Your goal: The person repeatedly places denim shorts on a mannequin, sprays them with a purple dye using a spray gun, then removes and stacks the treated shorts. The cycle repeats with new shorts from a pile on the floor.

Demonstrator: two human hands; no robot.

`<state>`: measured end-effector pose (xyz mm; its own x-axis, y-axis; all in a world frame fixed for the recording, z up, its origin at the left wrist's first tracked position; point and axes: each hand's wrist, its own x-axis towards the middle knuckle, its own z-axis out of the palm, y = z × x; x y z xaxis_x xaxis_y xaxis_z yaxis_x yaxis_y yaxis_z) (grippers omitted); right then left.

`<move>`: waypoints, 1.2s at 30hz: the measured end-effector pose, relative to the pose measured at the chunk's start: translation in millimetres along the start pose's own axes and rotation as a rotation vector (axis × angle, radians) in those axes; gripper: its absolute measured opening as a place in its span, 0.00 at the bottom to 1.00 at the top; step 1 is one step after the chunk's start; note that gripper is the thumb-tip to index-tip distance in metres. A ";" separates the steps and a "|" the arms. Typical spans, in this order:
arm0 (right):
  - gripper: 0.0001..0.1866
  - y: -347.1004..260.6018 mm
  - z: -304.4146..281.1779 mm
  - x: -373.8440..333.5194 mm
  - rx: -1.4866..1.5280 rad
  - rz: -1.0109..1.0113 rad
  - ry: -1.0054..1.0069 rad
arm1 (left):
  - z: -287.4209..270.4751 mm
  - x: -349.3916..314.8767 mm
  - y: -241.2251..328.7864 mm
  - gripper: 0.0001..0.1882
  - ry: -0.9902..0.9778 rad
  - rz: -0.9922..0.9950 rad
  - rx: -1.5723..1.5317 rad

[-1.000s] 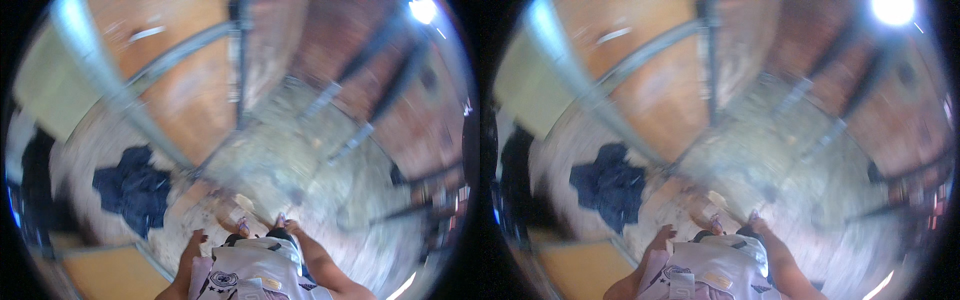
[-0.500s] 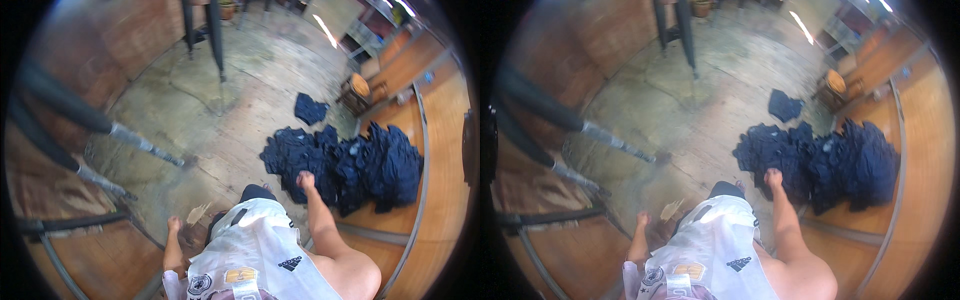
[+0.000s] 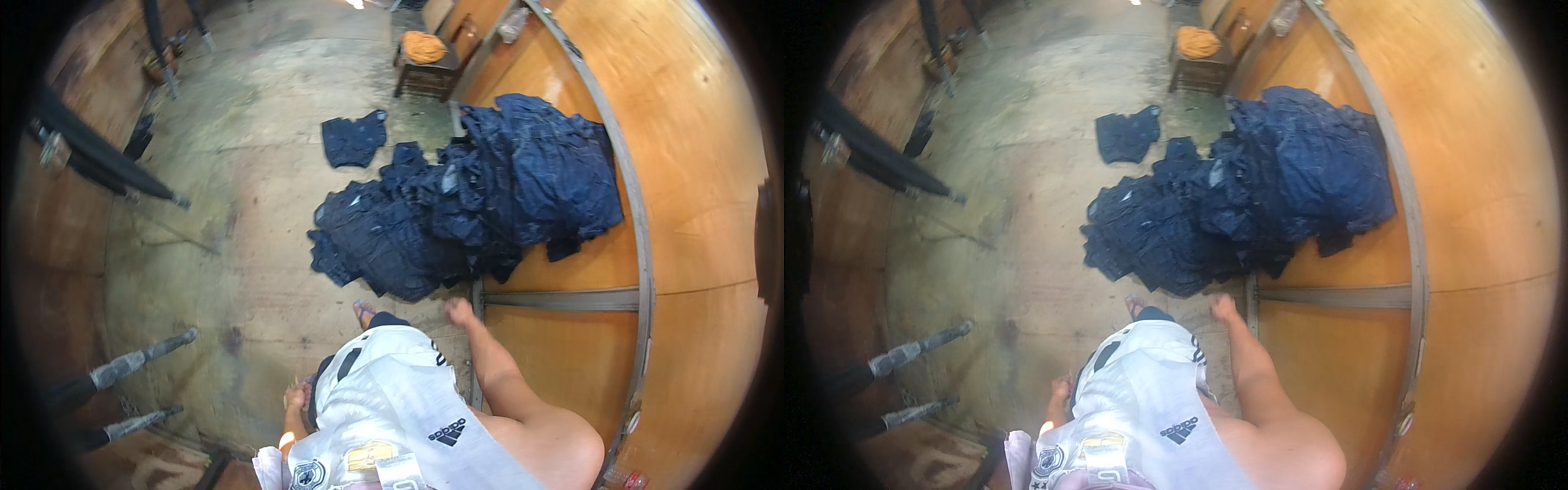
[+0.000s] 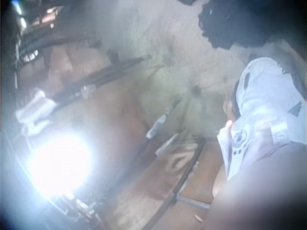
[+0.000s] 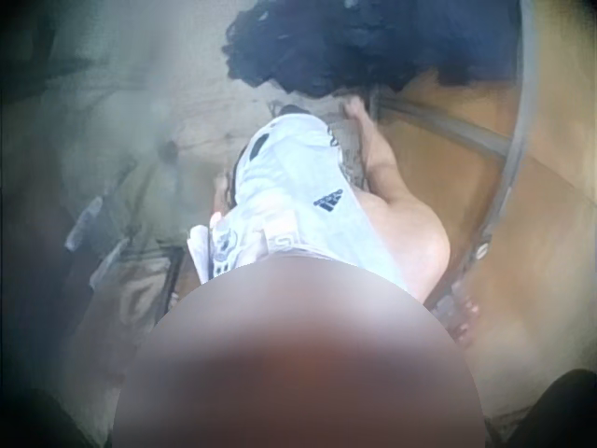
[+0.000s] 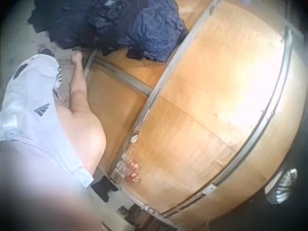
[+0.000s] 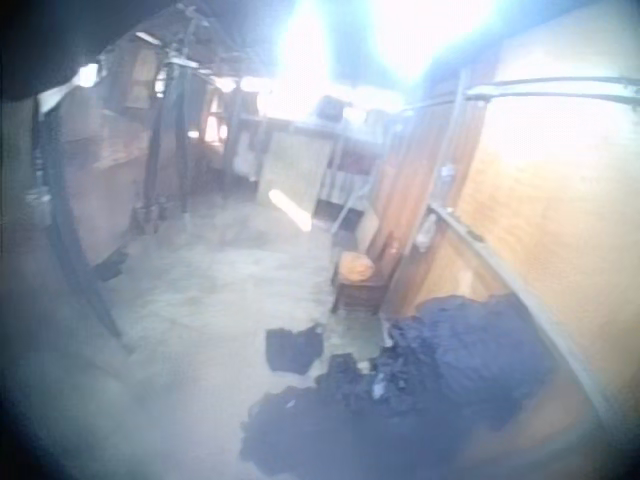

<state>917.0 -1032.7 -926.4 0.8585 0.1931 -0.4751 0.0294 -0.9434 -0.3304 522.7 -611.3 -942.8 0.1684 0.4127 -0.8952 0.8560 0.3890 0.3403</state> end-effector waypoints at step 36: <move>0.09 -145.0 -412.5 11.7 0.009 -0.611 0.875 | 106.4 -63.5 283.5 0.19 -0.349 0.619 -0.065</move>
<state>1133.9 -1004.9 -547.6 0.7690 0.3684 0.5225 0.5782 -0.7495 -0.3224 806.7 -614.8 -820.1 0.7700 0.2900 -0.5683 0.5238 0.2213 0.8226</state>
